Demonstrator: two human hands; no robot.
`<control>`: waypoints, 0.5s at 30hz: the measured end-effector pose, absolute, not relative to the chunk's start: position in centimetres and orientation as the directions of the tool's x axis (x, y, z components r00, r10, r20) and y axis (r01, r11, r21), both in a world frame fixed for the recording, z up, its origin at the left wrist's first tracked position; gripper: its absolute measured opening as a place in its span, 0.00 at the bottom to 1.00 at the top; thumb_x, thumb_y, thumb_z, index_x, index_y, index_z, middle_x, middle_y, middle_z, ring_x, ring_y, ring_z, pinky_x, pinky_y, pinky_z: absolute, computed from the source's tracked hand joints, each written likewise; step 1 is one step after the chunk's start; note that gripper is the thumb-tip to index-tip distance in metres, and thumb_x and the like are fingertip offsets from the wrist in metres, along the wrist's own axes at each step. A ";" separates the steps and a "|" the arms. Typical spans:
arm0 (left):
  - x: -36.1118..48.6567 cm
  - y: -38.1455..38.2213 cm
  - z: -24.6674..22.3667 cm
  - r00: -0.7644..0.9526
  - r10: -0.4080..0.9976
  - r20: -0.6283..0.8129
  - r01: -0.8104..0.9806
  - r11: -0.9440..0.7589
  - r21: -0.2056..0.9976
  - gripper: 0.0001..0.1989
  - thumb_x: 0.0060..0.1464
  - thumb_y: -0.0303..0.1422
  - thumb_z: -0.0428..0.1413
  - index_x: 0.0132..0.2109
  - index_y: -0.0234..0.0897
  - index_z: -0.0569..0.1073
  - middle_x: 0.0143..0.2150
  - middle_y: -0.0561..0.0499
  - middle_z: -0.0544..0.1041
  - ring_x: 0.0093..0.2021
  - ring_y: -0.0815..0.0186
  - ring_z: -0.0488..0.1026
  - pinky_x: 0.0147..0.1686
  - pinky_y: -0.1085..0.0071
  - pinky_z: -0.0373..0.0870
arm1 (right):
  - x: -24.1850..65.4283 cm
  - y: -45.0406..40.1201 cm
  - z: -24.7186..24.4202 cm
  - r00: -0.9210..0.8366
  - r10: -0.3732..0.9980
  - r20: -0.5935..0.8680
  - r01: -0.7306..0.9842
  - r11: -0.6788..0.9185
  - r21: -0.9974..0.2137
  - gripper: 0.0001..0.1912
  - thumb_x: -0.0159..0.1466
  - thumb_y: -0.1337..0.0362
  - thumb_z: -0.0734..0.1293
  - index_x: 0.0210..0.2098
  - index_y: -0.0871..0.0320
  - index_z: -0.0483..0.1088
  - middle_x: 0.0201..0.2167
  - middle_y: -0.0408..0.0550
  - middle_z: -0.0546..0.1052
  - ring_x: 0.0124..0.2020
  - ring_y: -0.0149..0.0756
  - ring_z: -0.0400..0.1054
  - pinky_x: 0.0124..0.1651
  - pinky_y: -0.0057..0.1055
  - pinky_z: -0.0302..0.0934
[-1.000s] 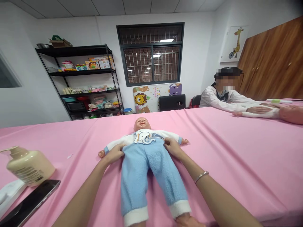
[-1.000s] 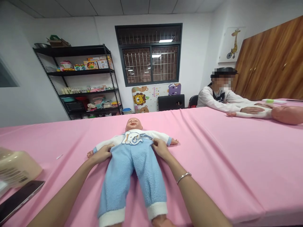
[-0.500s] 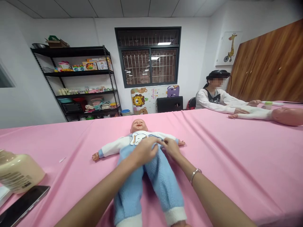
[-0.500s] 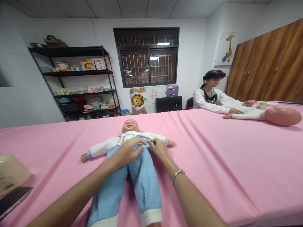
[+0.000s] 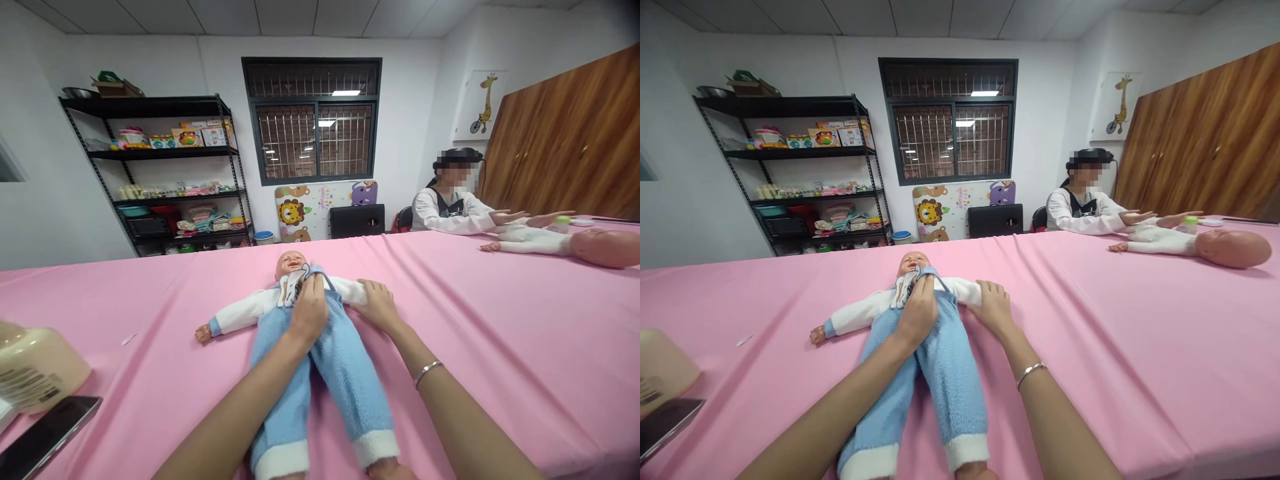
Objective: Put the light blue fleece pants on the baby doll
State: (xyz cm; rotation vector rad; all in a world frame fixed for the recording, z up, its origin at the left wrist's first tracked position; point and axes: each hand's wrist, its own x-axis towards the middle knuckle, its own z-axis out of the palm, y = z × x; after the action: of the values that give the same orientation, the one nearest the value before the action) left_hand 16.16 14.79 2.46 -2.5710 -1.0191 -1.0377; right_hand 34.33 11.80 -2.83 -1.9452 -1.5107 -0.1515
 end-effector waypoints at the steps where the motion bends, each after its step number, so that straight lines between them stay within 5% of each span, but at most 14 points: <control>1: 16.0 14.9 2.5 0.518 0.503 0.692 0.652 -0.756 0.061 0.24 0.52 0.18 0.39 0.57 0.19 0.57 0.53 0.33 0.64 0.58 0.54 0.58 0.57 0.59 0.55 | 34.7 11.7 -3.2 0.374 0.830 0.414 0.888 -0.191 -0.419 0.29 0.53 0.58 0.67 0.53 0.58 0.59 0.50 0.55 0.66 0.51 0.51 0.56 0.50 0.43 0.51; 5: 15.9 15.3 2.3 0.502 0.520 0.691 0.669 -0.740 0.071 0.21 0.53 0.20 0.41 0.54 0.25 0.64 0.52 0.34 0.67 0.59 0.52 0.55 0.59 0.51 0.48 | 35.7 11.6 -4.3 0.502 0.829 0.247 0.826 -0.376 -0.420 0.28 0.56 0.58 0.64 0.53 0.63 0.59 0.49 0.61 0.65 0.52 0.54 0.56 0.50 0.46 0.52; 8: 16.4 15.5 2.3 0.495 0.525 0.693 0.566 -0.800 0.201 0.25 0.52 0.19 0.40 0.58 0.29 0.60 0.57 0.37 0.63 0.60 0.56 0.56 0.59 0.53 0.50 | 36.0 11.8 -4.7 0.524 0.813 0.254 0.804 -0.375 -0.461 0.25 0.55 0.57 0.65 0.50 0.62 0.62 0.49 0.61 0.64 0.52 0.55 0.56 0.51 0.47 0.53; 11: 16.5 15.5 2.8 0.445 0.536 0.717 0.346 -0.842 0.415 0.26 0.55 0.21 0.38 0.61 0.32 0.55 0.54 0.41 0.67 0.55 0.61 0.64 0.56 0.60 0.58 | 35.8 12.1 -4.4 0.570 0.746 0.344 0.734 -0.275 -0.621 0.24 0.52 0.60 0.67 0.47 0.59 0.64 0.53 0.60 0.58 0.51 0.51 0.58 0.50 0.44 0.56; 15: 16.0 15.3 3.6 0.376 0.586 0.717 0.175 -0.805 0.566 0.25 0.56 0.23 0.41 0.61 0.37 0.57 0.51 0.45 0.71 0.43 0.64 0.72 0.52 0.65 0.63 | 35.1 12.6 -3.3 0.605 0.629 0.488 0.585 0.065 -0.809 0.30 0.53 0.62 0.65 0.55 0.60 0.57 0.54 0.59 0.56 0.52 0.45 0.59 0.52 0.37 0.60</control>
State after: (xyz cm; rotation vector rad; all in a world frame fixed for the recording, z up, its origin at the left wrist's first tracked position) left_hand 16.03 15.26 3.58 -2.9165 -0.8586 -1.8341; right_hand 35.11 12.65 -3.31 -1.5981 -1.0380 0.0450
